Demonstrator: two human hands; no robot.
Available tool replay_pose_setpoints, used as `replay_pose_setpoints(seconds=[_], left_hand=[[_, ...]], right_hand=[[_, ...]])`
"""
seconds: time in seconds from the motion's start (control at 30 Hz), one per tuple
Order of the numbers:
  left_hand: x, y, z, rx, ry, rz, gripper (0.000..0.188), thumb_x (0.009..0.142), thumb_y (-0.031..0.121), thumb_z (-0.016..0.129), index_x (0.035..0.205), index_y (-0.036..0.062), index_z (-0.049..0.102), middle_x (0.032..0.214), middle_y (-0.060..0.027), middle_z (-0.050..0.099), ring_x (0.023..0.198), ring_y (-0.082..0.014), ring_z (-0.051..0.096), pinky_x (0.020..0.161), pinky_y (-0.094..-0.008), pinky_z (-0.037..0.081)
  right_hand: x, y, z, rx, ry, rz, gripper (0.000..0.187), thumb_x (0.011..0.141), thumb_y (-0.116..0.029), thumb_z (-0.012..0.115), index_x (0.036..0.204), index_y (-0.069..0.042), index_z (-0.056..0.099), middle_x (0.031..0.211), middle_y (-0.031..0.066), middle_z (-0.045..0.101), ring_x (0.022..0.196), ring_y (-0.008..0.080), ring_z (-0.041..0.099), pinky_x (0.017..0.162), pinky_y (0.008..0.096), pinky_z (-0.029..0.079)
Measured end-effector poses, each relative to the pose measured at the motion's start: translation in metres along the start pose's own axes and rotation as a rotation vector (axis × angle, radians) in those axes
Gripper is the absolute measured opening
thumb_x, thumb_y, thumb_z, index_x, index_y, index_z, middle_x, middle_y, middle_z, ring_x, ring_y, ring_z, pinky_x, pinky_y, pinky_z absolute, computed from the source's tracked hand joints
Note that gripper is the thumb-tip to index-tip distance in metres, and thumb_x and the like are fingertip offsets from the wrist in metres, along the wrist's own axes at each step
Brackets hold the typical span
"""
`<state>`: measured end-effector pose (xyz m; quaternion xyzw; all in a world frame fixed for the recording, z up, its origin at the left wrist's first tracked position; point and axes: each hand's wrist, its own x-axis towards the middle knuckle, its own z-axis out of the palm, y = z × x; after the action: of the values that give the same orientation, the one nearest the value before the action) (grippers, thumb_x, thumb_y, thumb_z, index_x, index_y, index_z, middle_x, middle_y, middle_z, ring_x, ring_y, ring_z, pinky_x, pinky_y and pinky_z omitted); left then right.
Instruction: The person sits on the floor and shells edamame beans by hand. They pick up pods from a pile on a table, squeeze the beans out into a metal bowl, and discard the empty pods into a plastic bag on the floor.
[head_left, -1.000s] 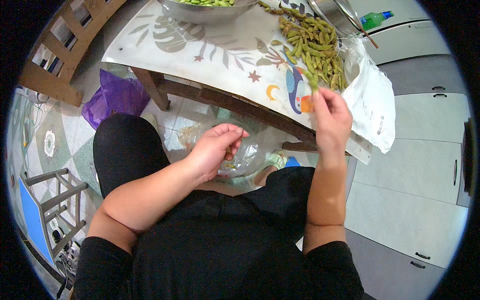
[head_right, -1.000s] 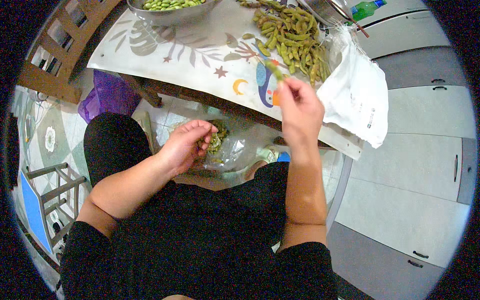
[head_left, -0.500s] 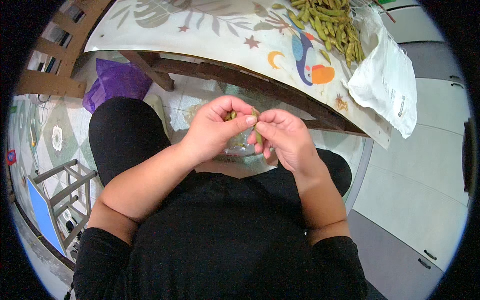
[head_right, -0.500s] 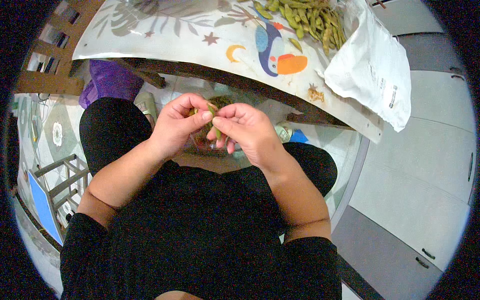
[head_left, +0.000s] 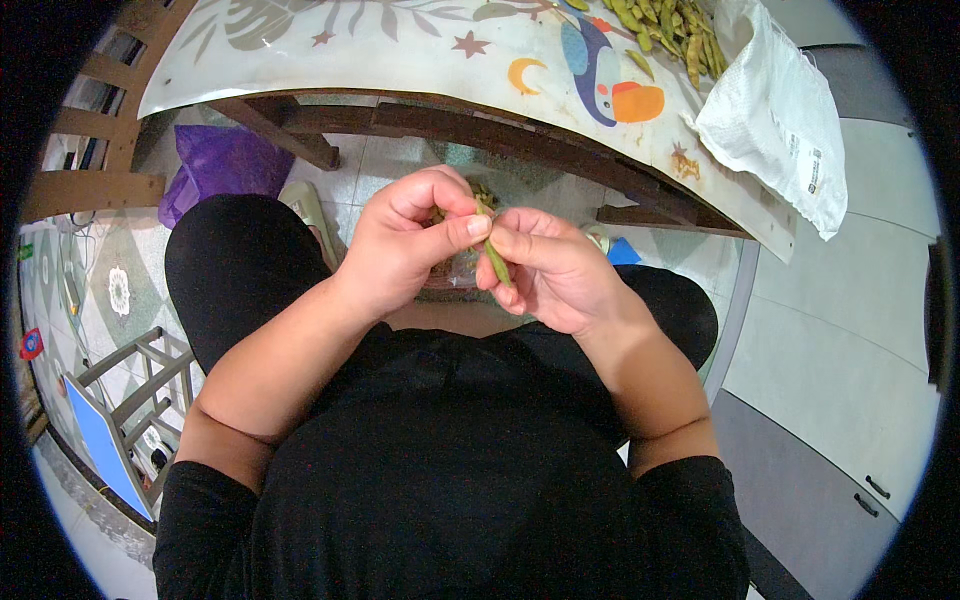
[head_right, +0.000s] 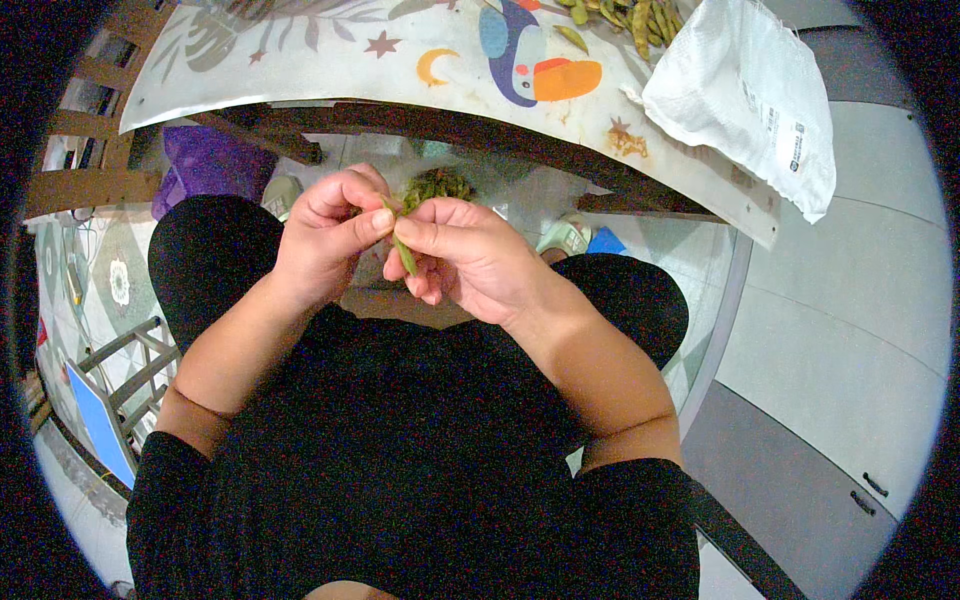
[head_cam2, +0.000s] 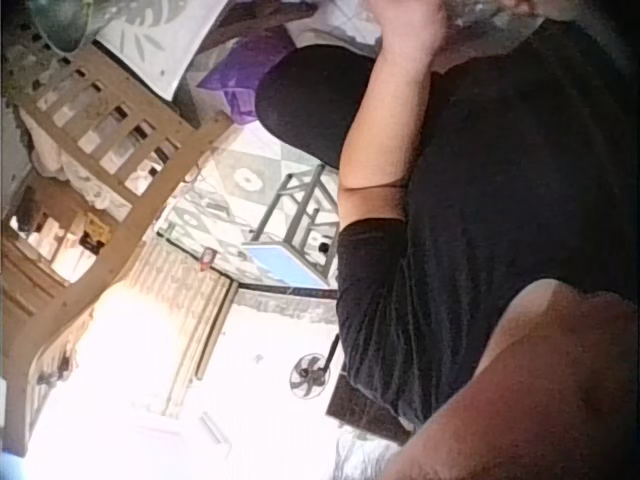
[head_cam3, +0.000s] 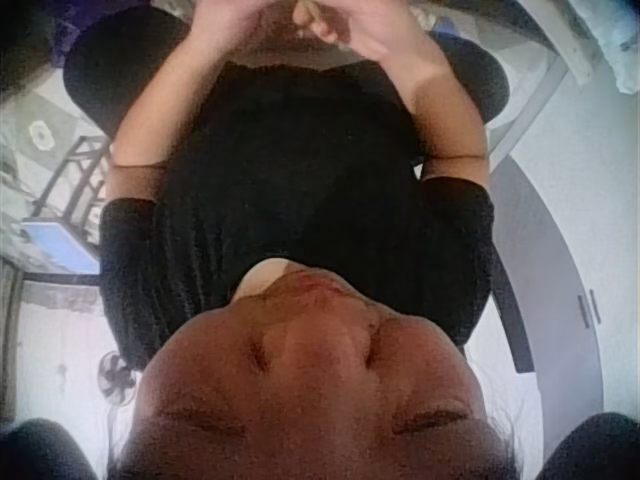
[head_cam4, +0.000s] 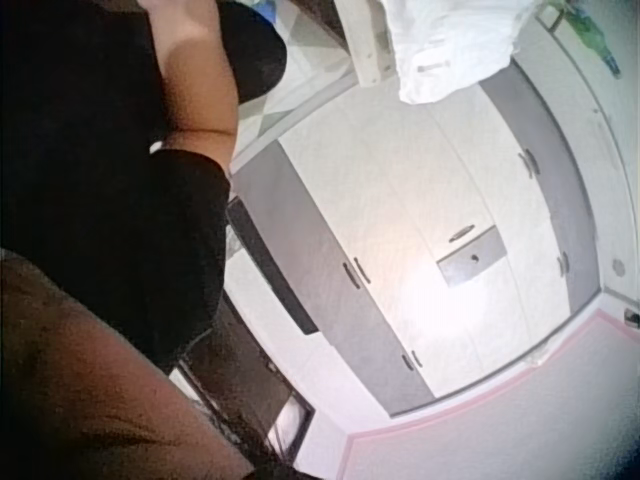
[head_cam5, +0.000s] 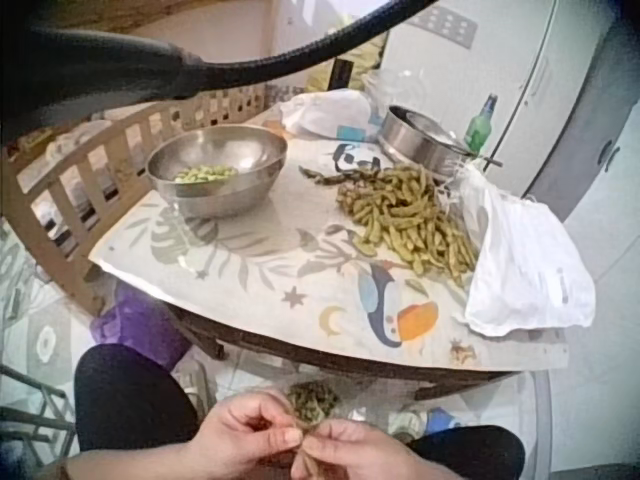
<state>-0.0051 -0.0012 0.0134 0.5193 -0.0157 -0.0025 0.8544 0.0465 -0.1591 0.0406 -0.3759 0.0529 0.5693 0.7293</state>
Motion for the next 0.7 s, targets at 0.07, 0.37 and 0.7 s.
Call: replay_pose_setpoints(seconds=[0.07,0.37,0.7], left_hand=[[0.000,0.000,-0.001,0.053,0.013,0.036,0.010,0.074,0.004,0.059,0.071,0.0056,0.050,0.076,-0.0016,0.045,0.071,-0.0113,0.044,0.064,-0.0224,0.037],[0.004,0.014,-0.005,0.600,-0.092,0.462,0.004,0.073,0.002,0.059,0.076,0.0017,0.056,0.069,-0.0049,0.050,0.064,-0.0119,0.048,0.056,-0.0230,0.038],[0.003,0.013,-0.002,0.388,0.005,0.132,0.012,0.074,0.004,0.059,0.085,0.0003,0.062,0.070,-0.0042,0.055,0.065,-0.0091,0.050,0.056,-0.0201,0.040]], right_hand=[[0.000,0.001,0.001,0.033,0.009,0.002,0.013,0.084,-0.017,0.048,0.079,-0.005,0.050,0.068,0.0096,0.059,0.049,0.0111,0.054,0.042,0.0191,0.041],[0.001,0.003,0.004,0.133,-0.049,0.026,0.013,0.084,-0.017,0.047,0.080,-0.005,0.051,0.068,0.0106,0.059,0.047,0.0122,0.054,0.043,0.0210,0.044],[0.001,-0.002,0.006,-0.136,0.052,-0.162,0.015,0.083,-0.019,0.049,0.076,-0.005,0.049,0.067,0.0123,0.059,0.045,0.0114,0.053,0.041,0.0195,0.042]])
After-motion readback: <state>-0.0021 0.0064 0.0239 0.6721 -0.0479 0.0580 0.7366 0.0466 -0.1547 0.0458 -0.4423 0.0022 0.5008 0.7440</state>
